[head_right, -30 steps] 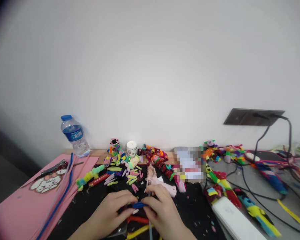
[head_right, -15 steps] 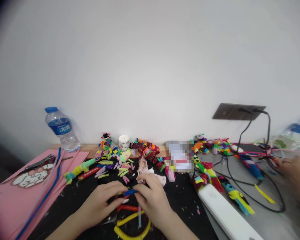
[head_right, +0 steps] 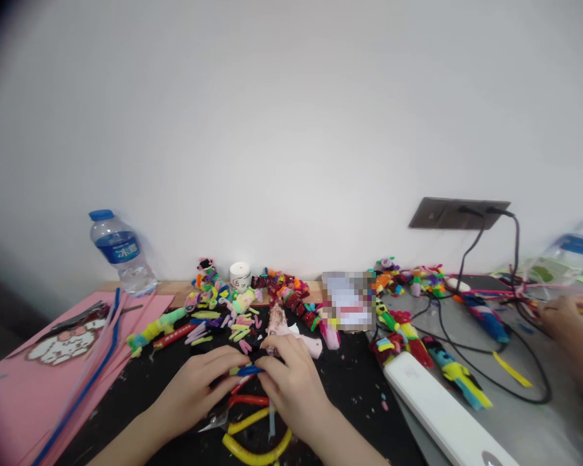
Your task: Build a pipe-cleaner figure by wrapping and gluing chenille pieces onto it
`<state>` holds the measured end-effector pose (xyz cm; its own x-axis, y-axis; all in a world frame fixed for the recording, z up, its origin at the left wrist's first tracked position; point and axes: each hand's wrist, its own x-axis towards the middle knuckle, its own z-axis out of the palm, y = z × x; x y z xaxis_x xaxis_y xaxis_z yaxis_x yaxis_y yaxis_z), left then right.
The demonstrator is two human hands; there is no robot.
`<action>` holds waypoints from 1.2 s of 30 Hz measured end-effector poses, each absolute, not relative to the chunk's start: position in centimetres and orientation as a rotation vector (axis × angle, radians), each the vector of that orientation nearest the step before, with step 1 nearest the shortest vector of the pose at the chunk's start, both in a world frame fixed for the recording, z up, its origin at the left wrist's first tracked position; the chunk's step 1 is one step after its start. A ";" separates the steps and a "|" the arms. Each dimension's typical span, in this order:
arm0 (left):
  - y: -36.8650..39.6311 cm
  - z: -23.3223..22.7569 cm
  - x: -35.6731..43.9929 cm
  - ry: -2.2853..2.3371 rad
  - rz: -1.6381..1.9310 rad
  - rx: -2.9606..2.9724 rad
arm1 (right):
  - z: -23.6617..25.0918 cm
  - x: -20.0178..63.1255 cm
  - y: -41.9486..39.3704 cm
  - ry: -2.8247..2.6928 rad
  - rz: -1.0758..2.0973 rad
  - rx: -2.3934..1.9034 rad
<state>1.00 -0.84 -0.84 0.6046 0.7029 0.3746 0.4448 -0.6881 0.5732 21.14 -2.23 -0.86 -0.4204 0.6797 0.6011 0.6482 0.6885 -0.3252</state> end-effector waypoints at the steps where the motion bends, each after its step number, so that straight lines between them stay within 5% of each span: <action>1: -0.8 -0.8 1.0 0.912 0.824 2.411 | -0.8 21.1 -2.2 -2.166 0.062 -1.011; 22: -0.9 -0.8 1.2 0.944 0.762 2.361 | -1.2 21.1 -2.0 -2.144 0.245 -0.992; 36: -1.2 -0.4 1.7 1.082 0.732 2.114 | -0.8 21.1 -2.3 -2.210 0.090 -0.996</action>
<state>1.66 -1.17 -0.37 0.5048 0.8435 0.1835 0.4837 -0.4524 0.7492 21.13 -2.30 -0.76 -0.4587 0.6805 0.5715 0.6320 0.7019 -0.3285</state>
